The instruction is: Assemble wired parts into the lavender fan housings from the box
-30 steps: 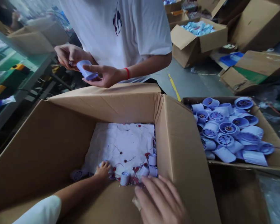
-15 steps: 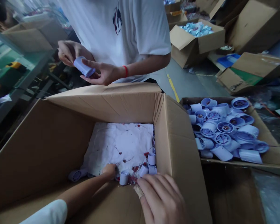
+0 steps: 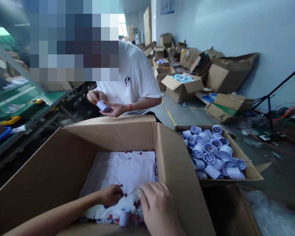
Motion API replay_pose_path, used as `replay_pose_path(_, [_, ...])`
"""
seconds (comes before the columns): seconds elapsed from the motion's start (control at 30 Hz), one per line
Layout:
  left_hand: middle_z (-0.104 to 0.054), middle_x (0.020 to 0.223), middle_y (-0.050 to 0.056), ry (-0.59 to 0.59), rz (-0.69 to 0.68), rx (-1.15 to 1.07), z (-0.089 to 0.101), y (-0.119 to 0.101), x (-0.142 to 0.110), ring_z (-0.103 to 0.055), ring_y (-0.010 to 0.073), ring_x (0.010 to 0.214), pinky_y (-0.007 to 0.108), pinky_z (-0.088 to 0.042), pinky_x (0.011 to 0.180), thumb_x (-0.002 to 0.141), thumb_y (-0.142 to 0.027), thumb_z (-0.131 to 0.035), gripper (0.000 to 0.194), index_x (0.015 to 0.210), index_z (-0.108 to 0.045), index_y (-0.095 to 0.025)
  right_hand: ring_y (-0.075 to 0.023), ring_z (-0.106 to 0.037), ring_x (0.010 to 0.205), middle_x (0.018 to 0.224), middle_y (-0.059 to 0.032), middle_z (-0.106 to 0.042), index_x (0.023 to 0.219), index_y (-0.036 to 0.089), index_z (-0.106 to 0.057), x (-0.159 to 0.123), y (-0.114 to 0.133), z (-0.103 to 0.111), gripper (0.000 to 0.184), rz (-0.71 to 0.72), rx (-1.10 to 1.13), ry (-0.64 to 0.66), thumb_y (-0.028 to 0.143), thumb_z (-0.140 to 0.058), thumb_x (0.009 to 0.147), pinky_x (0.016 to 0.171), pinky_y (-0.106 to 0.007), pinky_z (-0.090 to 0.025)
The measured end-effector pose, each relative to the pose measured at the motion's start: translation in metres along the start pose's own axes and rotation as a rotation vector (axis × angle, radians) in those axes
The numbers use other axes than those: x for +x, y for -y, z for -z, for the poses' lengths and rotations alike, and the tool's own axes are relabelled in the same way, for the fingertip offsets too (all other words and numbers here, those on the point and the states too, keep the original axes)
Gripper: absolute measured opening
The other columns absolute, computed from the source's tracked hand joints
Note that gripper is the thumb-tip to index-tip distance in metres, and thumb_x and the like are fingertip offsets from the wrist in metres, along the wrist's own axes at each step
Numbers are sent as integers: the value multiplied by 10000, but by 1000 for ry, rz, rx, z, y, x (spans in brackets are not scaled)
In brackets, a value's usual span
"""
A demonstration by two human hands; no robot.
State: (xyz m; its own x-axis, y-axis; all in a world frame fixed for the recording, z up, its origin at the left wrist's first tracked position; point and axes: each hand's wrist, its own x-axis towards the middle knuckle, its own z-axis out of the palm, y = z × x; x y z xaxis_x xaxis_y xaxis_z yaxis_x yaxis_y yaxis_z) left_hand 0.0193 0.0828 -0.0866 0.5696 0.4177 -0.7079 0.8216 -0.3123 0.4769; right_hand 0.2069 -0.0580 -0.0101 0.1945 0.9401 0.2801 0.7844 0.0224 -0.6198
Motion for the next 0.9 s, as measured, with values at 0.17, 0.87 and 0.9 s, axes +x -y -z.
replay_pose_path(0.17, [-664, 848, 60, -680, -614, -75, 12, -64, -63, -624, 183, 836, 299, -502, 768, 867, -198, -486, 207, 940, -679, -203, -196, -688, 728, 871, -65, -734, 1074, 209, -655, -1, 17, -14, 278, -155, 272, 50, 318, -514, 861, 632, -256, -532])
replay_pose_path(0.87, [-555, 686, 14, -786, -516, -991, -25, -87, -120, -474, 140, 660, 249, -405, 669, 723, -663, -578, 520, 641, -675, -159, -155, -713, 703, 799, -15, -749, 1004, 248, -678, -19, 6, 4, 235, 215, 408, 44, 197, -634, 778, 667, -169, -553])
replay_pose_path(0.9, [-549, 652, 2, -744, -482, -1100, -26, -88, -120, -470, 128, 623, 237, -399, 632, 688, -658, -618, 505, 644, -668, -158, -155, -712, 707, 799, -17, -748, 991, 247, -680, -20, 6, 3, 210, 225, 424, 47, 217, -636, 788, 668, -168, -551])
